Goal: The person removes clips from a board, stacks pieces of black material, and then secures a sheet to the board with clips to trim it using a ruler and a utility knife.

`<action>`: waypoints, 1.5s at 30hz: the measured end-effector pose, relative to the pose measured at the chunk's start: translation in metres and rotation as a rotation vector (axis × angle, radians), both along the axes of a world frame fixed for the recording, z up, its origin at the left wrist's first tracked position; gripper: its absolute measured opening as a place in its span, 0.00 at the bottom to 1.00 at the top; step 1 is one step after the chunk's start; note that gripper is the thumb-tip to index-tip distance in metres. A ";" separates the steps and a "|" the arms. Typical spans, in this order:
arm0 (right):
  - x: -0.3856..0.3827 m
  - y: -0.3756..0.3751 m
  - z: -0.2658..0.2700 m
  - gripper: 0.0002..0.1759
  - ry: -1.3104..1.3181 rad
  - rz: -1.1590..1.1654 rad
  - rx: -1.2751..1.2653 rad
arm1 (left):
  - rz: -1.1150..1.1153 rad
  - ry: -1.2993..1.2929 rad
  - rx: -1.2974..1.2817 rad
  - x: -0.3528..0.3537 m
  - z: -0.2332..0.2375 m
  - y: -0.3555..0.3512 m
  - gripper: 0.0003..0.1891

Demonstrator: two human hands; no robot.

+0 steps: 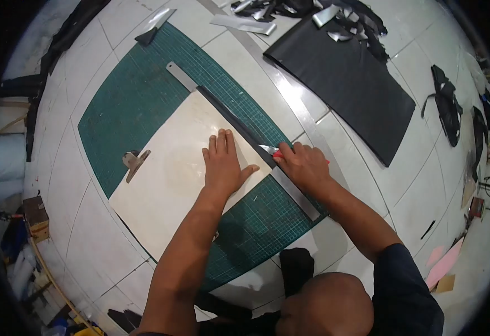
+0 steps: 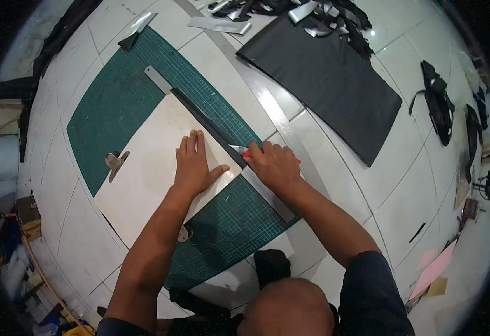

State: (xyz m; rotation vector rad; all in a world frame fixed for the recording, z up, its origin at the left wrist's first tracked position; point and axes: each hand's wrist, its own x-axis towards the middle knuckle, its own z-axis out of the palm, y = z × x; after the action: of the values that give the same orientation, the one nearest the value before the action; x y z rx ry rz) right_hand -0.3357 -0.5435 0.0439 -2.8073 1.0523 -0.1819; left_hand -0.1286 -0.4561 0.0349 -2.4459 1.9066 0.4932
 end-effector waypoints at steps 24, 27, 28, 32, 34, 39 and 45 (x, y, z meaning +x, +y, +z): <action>0.008 0.010 0.006 0.16 -0.007 -0.121 0.156 | 0.032 0.125 -0.078 0.000 -0.010 0.013 0.59; 0.016 0.008 -0.001 0.16 -0.028 -0.136 0.135 | 0.040 0.134 -0.040 0.003 -0.008 0.010 0.60; 0.018 0.006 -0.002 0.16 -0.044 -0.142 0.128 | 0.038 0.143 -0.022 0.003 -0.007 0.010 0.60; 0.039 -0.007 -0.005 0.16 -0.065 -0.150 0.124 | 0.023 0.114 -0.086 0.001 -0.012 0.011 0.59; 0.055 -0.014 -0.011 0.17 -0.062 -0.139 0.106 | 0.025 0.109 -0.093 0.001 -0.012 0.013 0.59; 0.098 -0.043 -0.014 0.18 -0.076 -0.133 0.111 | 0.017 0.124 -0.061 0.003 -0.011 0.011 0.59; 0.177 -0.094 -0.011 0.20 -0.067 -0.173 0.183 | 0.036 0.122 -0.020 0.001 -0.008 0.009 0.59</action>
State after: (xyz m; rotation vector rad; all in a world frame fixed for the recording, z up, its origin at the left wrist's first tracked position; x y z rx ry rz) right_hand -0.1583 -0.6379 0.0334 -2.5314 1.2291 -0.1865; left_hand -0.1280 -0.4475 0.0273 -2.5224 1.9219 0.6416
